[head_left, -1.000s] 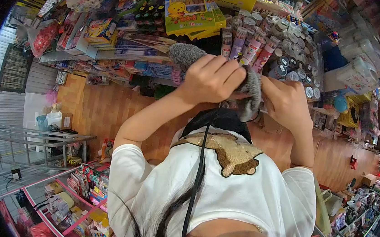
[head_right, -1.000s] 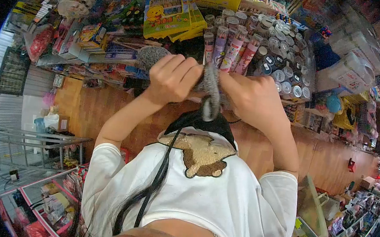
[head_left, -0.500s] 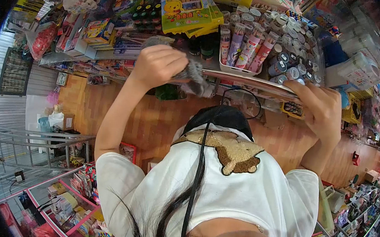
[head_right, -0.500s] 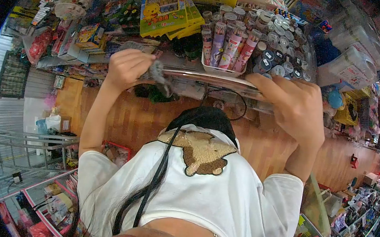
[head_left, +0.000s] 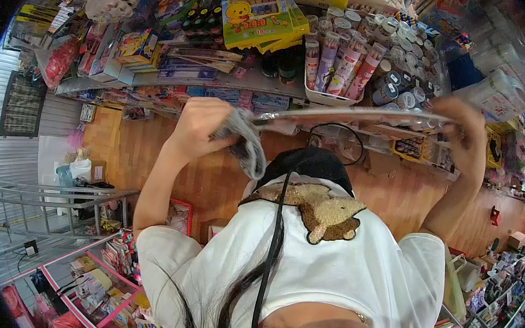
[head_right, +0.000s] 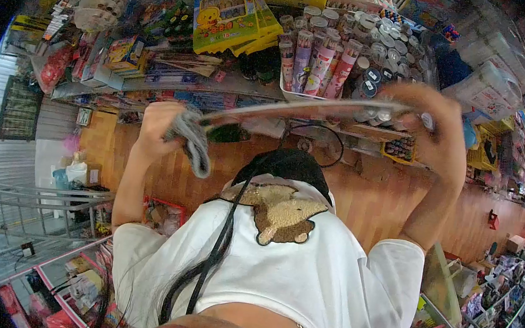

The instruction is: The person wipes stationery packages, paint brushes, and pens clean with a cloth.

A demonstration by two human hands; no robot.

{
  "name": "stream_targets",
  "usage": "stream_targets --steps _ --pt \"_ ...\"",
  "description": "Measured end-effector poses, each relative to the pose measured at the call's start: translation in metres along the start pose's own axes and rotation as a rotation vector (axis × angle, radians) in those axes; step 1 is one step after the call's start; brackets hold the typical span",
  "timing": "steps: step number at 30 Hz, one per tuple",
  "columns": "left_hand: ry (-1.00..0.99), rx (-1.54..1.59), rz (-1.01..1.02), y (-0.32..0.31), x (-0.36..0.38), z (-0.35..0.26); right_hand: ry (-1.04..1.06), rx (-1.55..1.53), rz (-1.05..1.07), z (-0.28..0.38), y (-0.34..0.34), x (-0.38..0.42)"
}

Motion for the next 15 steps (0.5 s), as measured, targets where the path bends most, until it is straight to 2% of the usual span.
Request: stream_targets --steps 1,3,4,5,6,7,8,10,11,13,15 --pt "0.059 0.054 -0.084 0.003 0.005 0.008 -0.073 -0.260 -0.210 -0.018 0.016 0.008" --pt "0.196 0.151 -0.216 -0.001 0.019 0.025 -0.240 -0.527 -0.406 -0.056 0.013 0.023" --pt "0.275 0.191 -0.267 -0.013 0.029 0.034 -0.331 -0.534 -0.387 -0.074 -0.003 0.026" --pt "0.355 0.231 -0.318 -0.028 0.038 0.043 -0.497 -0.575 -0.278 -0.091 -0.039 0.027" --pt "0.345 0.290 -0.335 -0.040 0.033 0.039 -0.662 -0.601 -0.161 -0.106 -0.074 0.032" --pt "0.334 0.350 -0.352 -0.053 0.027 0.034 -0.353 -0.696 0.040 -0.068 -0.117 0.026" --pt "0.374 0.375 -0.401 -0.075 0.031 0.042 -0.369 -0.787 0.079 -0.048 -0.145 0.022" --pt "0.314 0.308 -0.387 -0.090 0.008 0.023 -0.303 -0.742 -0.045 -0.063 -0.187 0.035" --pt "0.381 0.378 -0.371 -0.103 0.003 0.021 -0.275 -0.985 -0.101 -0.035 -0.181 0.015" --pt "0.303 0.293 -0.478 -0.113 0.001 0.010 -0.617 -1.222 -0.232 -0.058 -0.193 0.023" --pt "0.381 0.411 -0.379 -0.134 -0.006 0.012 -0.589 -1.375 -0.320 -0.062 -0.190 0.019"
Point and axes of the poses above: each hand's wrist, its own x-axis away from the middle knuckle, its own y-axis out of the back of the hand, z = x × y, the point moved 9 cm from there along -x, towards the middle knuckle, and after that the axes turned 3 degrees about -y, right-handed, at the moved point
